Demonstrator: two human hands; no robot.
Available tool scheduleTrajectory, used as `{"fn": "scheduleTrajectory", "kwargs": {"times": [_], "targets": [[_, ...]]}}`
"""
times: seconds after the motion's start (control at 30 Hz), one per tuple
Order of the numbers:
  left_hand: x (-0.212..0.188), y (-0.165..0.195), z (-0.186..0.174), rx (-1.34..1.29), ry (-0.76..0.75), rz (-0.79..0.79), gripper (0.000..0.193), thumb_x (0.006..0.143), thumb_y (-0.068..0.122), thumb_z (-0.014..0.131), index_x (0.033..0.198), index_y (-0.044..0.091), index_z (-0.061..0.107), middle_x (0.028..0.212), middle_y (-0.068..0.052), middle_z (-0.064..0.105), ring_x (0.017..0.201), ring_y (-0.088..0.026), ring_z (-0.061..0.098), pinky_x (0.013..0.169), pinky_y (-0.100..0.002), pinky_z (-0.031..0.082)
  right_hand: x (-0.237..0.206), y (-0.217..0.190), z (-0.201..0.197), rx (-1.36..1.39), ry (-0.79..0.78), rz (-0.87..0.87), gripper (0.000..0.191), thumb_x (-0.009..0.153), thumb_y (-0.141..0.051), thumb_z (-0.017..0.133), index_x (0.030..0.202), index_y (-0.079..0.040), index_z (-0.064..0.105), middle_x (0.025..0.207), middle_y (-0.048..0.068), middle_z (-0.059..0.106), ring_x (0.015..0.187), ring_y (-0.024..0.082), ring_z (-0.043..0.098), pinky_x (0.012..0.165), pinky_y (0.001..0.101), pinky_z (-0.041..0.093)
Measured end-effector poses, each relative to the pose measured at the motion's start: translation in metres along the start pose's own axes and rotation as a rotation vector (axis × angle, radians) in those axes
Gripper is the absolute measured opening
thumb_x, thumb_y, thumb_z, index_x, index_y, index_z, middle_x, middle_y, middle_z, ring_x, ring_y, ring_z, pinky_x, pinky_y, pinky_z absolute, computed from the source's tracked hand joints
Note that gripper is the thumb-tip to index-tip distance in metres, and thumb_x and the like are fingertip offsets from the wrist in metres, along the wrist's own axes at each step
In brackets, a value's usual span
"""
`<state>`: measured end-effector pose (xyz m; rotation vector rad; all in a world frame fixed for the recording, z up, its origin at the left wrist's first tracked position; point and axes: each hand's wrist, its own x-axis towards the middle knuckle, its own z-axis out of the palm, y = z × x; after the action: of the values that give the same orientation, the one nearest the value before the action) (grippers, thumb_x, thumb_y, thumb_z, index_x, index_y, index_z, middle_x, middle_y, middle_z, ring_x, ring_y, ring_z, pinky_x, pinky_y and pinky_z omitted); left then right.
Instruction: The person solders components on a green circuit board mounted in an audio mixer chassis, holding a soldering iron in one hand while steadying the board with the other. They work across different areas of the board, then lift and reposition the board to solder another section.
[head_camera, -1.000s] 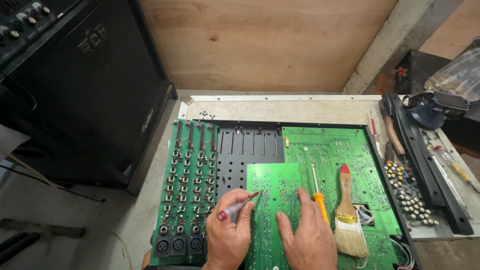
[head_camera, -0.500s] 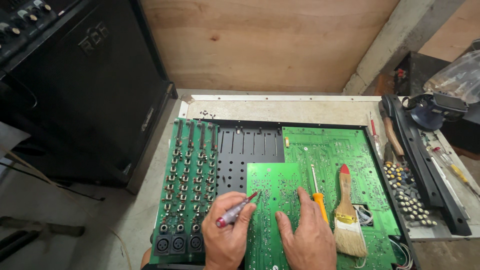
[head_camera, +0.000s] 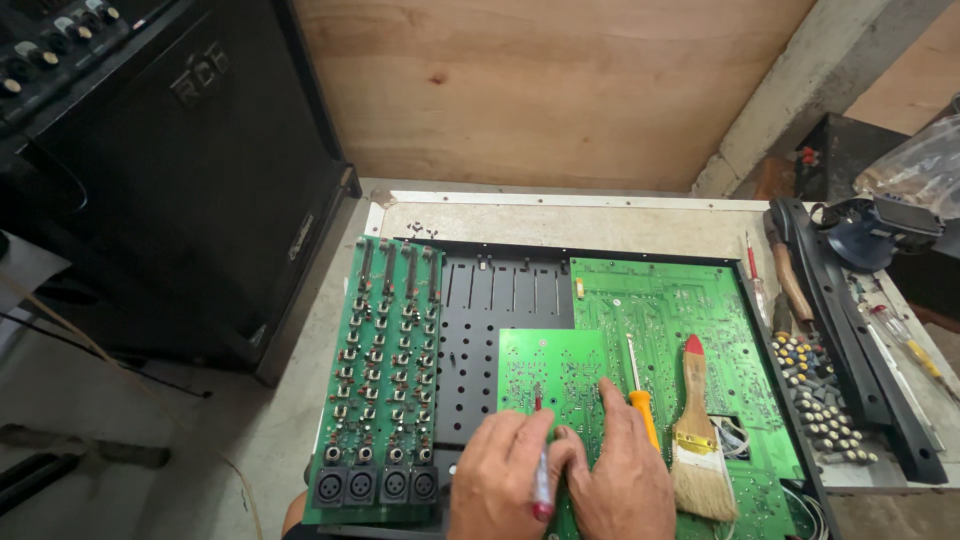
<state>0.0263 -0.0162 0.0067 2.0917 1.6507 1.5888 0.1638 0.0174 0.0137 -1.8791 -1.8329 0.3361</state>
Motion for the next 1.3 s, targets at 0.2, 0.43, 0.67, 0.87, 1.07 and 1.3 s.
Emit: {"fn": "scheduleTrajectory", "kwargs": {"times": [0.2, 0.43, 0.67, 0.87, 1.07, 1.3], "targets": [[-0.0059, 0.0055, 0.0062, 0.044, -0.002, -0.033, 0.045, 0.089, 0.028, 0.078, 0.117, -0.005, 0.065, 0.101, -0.021, 0.065, 0.1, -0.04, 0.065, 0.091, -0.049, 0.052, -0.0013, 0.0034, -0.0003, 0.027, 0.017, -0.062, 0.076, 0.079, -0.034, 0.074, 0.144, -0.009, 0.046, 0.127, 0.02, 0.063, 0.116, 0.04, 0.061, 0.091, 0.0492, 0.051], [-0.0079, 0.0003, 0.0075, 0.067, -0.037, 0.096, 0.049, 0.084, 0.02, 0.079, 0.122, -0.005, 0.061, 0.103, -0.018, 0.064, 0.101, -0.037, 0.063, 0.097, -0.055, 0.046, -0.002, 0.0009, -0.0009, 0.014, 0.048, -0.046, 0.074, 0.077, -0.034, 0.074, 0.142, -0.009, 0.049, 0.125, 0.019, 0.064, 0.114, 0.039, 0.063, 0.09, 0.0496, 0.052], [-0.0059, 0.0012, 0.0078, 0.095, -0.04, 0.097, 0.047, 0.083, 0.016, 0.074, 0.122, -0.005, 0.061, 0.101, -0.017, 0.064, 0.1, -0.036, 0.064, 0.097, -0.055, 0.046, -0.0002, 0.0016, -0.0002, 0.004, 0.028, -0.015, 0.076, 0.077, -0.036, 0.075, 0.143, -0.01, 0.048, 0.125, 0.019, 0.064, 0.114, 0.038, 0.063, 0.091, 0.049, 0.052], [-0.003, 0.0037, 0.0065, 0.106, -0.078, 0.096, 0.046, 0.079, 0.012, 0.07, 0.121, -0.005, 0.061, 0.099, -0.017, 0.063, 0.1, -0.037, 0.064, 0.096, -0.054, 0.046, 0.001, 0.0034, 0.0018, 0.0, 0.025, -0.015, 0.079, 0.077, -0.036, 0.076, 0.147, -0.012, 0.048, 0.126, 0.017, 0.064, 0.115, 0.037, 0.063, 0.091, 0.0489, 0.052], [-0.0032, -0.0001, 0.0085, 0.095, -0.021, 0.127, 0.046, 0.083, 0.014, 0.07, 0.124, -0.007, 0.06, 0.103, -0.017, 0.064, 0.1, -0.036, 0.064, 0.095, -0.052, 0.048, -0.0001, 0.0035, 0.0022, -0.003, 0.022, -0.014, 0.079, 0.077, -0.036, 0.076, 0.146, -0.012, 0.047, 0.127, 0.017, 0.064, 0.116, 0.037, 0.063, 0.092, 0.0483, 0.052], [-0.0035, 0.0004, 0.0067, 0.131, -0.125, 0.084, 0.046, 0.087, 0.015, 0.07, 0.126, -0.005, 0.059, 0.104, -0.017, 0.063, 0.102, -0.035, 0.064, 0.096, -0.052, 0.047, 0.0012, 0.0045, 0.0016, -0.004, 0.009, -0.038, 0.082, 0.076, -0.035, 0.076, 0.149, -0.012, 0.046, 0.129, 0.017, 0.062, 0.118, 0.037, 0.061, 0.093, 0.0487, 0.051]]}}
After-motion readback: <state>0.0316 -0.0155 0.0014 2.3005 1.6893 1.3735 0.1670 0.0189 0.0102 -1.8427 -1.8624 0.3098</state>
